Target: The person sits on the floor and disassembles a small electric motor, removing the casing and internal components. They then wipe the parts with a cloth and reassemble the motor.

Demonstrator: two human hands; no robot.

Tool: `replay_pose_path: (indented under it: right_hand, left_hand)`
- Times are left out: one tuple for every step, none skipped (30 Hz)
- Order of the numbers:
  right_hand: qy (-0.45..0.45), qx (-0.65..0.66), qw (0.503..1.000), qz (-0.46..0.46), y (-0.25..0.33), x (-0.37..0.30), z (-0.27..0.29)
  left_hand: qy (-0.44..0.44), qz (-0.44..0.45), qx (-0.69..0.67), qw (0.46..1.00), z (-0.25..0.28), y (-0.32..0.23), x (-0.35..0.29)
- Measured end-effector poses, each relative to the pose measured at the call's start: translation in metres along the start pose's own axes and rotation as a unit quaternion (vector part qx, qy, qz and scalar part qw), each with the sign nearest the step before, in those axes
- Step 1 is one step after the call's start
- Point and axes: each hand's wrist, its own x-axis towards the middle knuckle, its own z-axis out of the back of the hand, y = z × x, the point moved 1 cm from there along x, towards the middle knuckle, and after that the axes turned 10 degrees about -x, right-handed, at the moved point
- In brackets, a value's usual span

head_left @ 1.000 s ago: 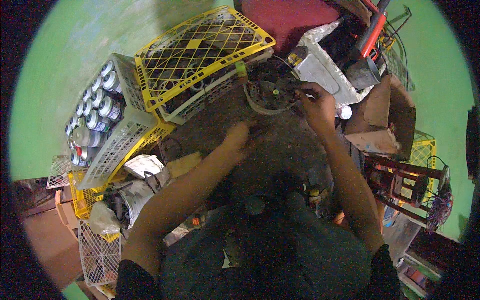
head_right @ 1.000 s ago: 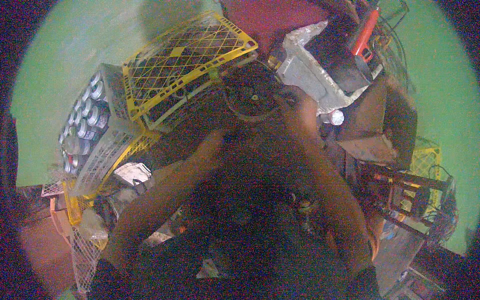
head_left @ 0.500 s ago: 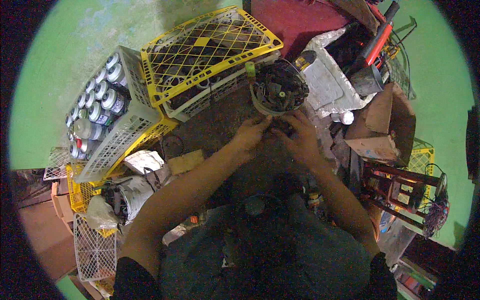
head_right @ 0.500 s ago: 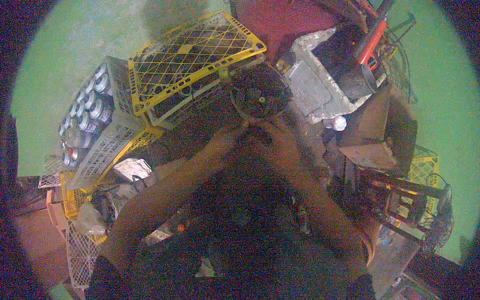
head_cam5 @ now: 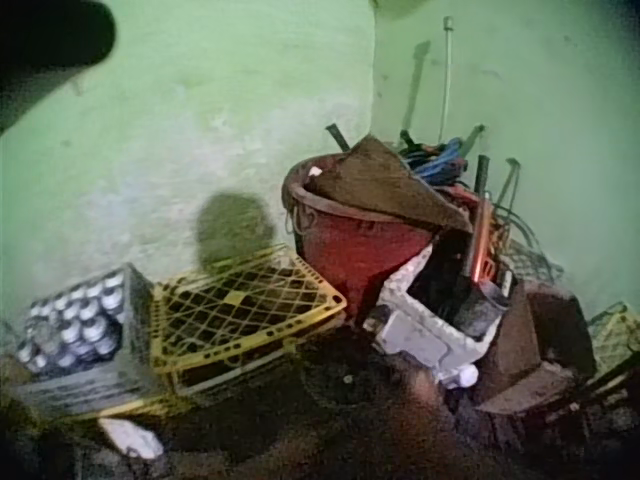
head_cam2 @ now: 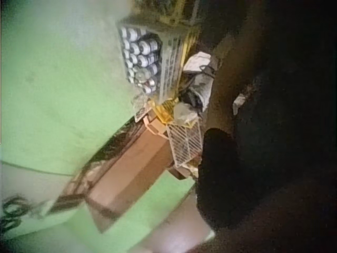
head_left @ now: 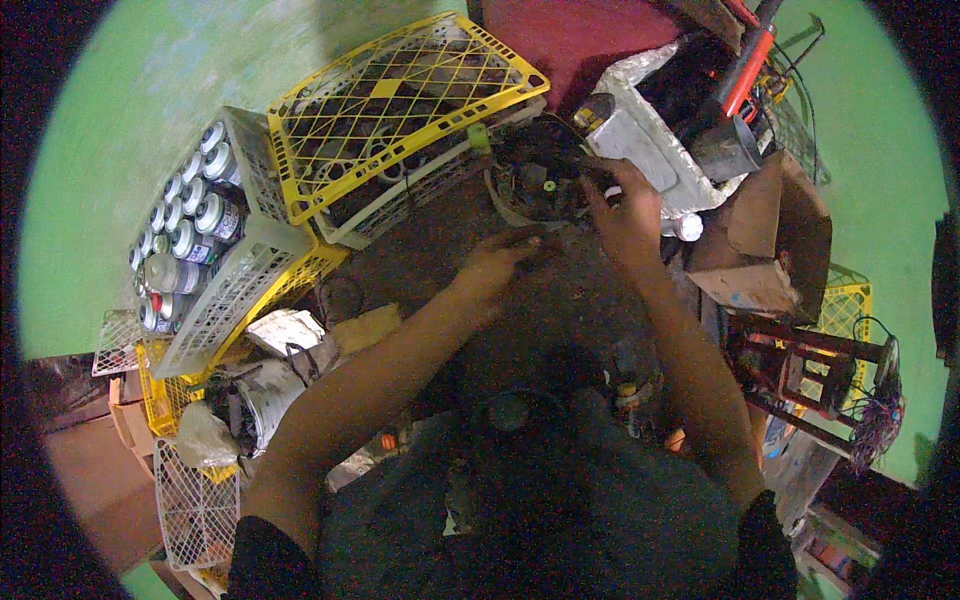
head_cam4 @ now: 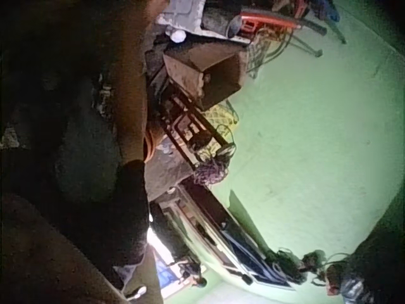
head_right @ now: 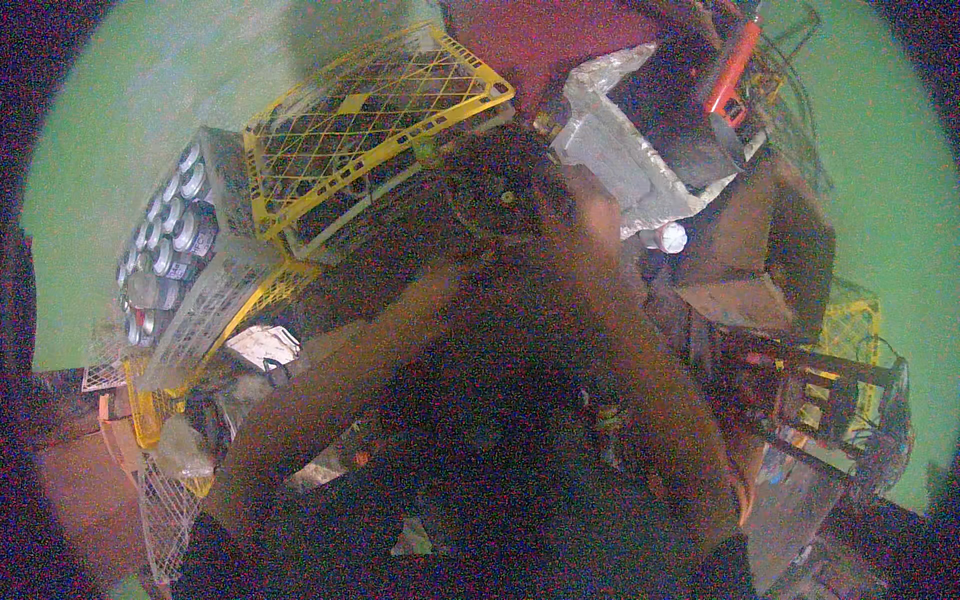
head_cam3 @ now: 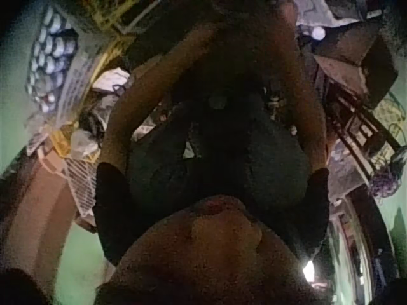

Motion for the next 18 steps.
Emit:
replay_pose_path:
  right_hand:
    - [0.002,-0.005,1.0,0.014,-0.005,0.003,0.0]
    - [0.011,-0.014,1.0,0.021,-0.008,0.001,0.001]
    - [0.021,-0.021,0.999,0.029,-0.007,-0.003,0.0]
    - [0.031,-0.028,0.998,0.037,-0.005,-0.008,0.0]
    - [0.06,-0.027,0.996,0.054,-0.001,-0.016,-0.001]
    - [0.09,-0.027,0.993,0.07,0.009,-0.027,0.0]
    - [0.114,-0.023,0.989,0.092,0.014,-0.036,0.0]
    - [0.139,-0.017,0.984,0.115,0.02,-0.045,0.0]
    - [0.156,-0.006,0.978,0.141,0.02,-0.052,-0.002]
    - [0.173,0.002,0.974,0.146,0.022,-0.055,-0.003]
    - [0.189,0.009,0.97,0.15,0.024,-0.058,-0.004]
    - [0.202,0.012,0.97,0.131,0.027,-0.058,-0.004]
    - [0.216,0.017,0.97,0.114,0.029,-0.057,-0.006]
    - [0.209,0.017,0.97,0.125,0.027,-0.057,-0.008]
    - [0.202,0.016,0.97,0.135,0.025,-0.056,-0.01]
    - [0.196,0.015,0.97,0.144,0.024,-0.054,-0.012]
    - [0.169,0.007,0.977,0.129,0.022,-0.05,-0.012]
    - [0.145,-0.002,0.983,0.111,0.027,-0.043,-0.008]
  left_hand:
    - [-0.013,0.001,-0.019,1.0,0.0,-0.001,-0.001]
    - [-0.016,0.007,-0.033,0.999,0.0,-0.001,0.002]
    - [-0.021,0.011,-0.047,0.999,0.003,-0.002,0.006]
    - [-0.026,0.015,-0.062,0.998,0.007,-0.003,0.009]
    - [-0.022,0.012,-0.06,0.998,0.01,-0.003,0.011]
    - [-0.017,0.01,-0.06,0.998,0.013,-0.002,0.013]
    - [-0.012,0.009,-0.061,0.998,0.016,0.0,0.015]
    - [-0.003,0.006,-0.047,0.999,0.019,0.001,0.017]
    - [0.008,0.005,-0.031,0.999,0.02,0.0,0.019]
    - [0.018,0.004,-0.016,1.0,0.02,0.001,0.02]
    - [0.03,-0.005,-0.022,0.999,0.021,0.003,0.019]
    - [0.042,-0.012,-0.025,0.999,0.009,-0.001,0.011]
    - [0.053,-0.021,-0.029,0.998,0.003,-0.005,0.004]
    - [0.081,-0.033,-0.045,0.995,-0.004,-0.008,0.003]
    - [0.109,-0.043,-0.062,0.991,-0.01,-0.006,0.006]
    - [0.138,-0.052,-0.08,0.986,-0.014,-0.005,0.008]
    - [0.12,-0.038,-0.093,0.988,-0.013,-0.008,0.008]
    - [0.101,-0.022,-0.107,0.989,-0.008,-0.009,0.009]
